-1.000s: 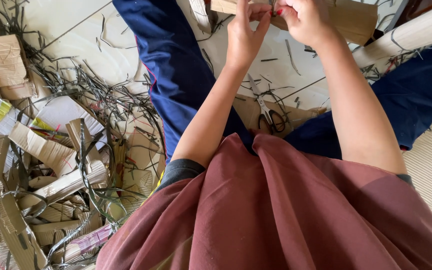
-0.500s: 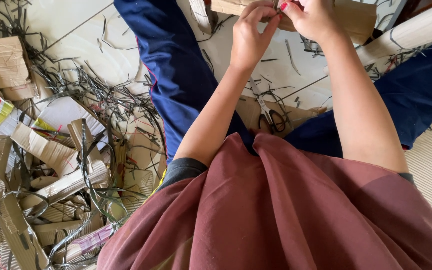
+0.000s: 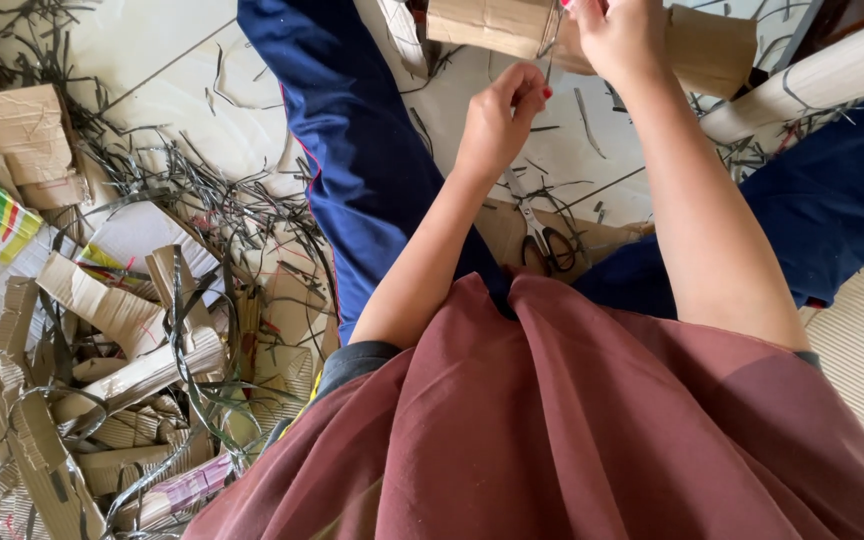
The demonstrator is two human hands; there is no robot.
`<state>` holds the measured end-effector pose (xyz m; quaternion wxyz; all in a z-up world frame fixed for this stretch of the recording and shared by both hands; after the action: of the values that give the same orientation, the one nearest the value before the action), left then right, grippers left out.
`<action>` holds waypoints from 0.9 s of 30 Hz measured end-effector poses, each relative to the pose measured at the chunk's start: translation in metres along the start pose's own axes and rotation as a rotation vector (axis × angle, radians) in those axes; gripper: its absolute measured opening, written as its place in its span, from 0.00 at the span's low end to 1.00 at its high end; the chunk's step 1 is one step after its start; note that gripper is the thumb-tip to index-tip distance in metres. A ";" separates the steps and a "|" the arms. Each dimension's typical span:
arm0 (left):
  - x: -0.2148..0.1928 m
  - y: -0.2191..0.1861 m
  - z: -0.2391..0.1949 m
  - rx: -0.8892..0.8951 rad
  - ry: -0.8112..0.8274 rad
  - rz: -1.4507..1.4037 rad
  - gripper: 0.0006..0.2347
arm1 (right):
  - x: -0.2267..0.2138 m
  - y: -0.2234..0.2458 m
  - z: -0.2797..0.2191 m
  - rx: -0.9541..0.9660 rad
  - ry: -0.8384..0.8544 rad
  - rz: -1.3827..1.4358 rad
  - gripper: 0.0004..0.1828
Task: The person sits on the floor and uses scissors to cut a piece of cord, then ties the cord around a cardboard roll. The person repeats this process with another piece of cord, cutting and tying it around the same roll.
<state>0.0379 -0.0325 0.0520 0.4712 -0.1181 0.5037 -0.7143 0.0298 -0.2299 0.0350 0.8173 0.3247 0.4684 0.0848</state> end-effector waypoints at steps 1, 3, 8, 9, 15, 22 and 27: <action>0.003 0.007 -0.004 -0.047 0.018 -0.008 0.05 | -0.001 0.011 -0.001 0.048 0.119 0.099 0.12; 0.007 0.013 -0.009 -0.096 0.038 -0.020 0.05 | -0.010 0.031 -0.003 0.096 0.239 0.195 0.12; 0.020 0.027 -0.012 -0.229 0.098 -0.079 0.12 | 0.020 0.042 -0.010 0.273 0.771 0.631 0.16; 0.020 0.026 -0.012 -0.227 0.096 -0.078 0.12 | 0.016 0.049 -0.011 0.271 0.771 0.630 0.16; 0.013 0.021 -0.011 -0.129 0.145 -0.032 0.16 | 0.018 0.046 0.009 0.055 0.622 0.078 0.15; 0.011 0.012 -0.011 0.039 0.163 -0.048 0.16 | 0.027 0.051 0.024 -0.068 0.649 -0.045 0.09; 0.005 -0.010 -0.007 0.165 0.182 0.022 0.17 | 0.025 0.041 0.015 0.315 0.801 -0.191 0.19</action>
<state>0.0254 -0.0317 0.0561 0.4395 -0.0082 0.4851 -0.7559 0.0627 -0.1945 0.0477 0.5159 0.3419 0.7835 0.0558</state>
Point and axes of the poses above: each hand's wrist, its own z-axis towards the middle knuckle, its own x-axis out of the palm, y = z × x, the point moved 10 cm from there along z, towards the middle knuckle, and after that the axes turned 8 degrees about x, right-handed, at the moved point
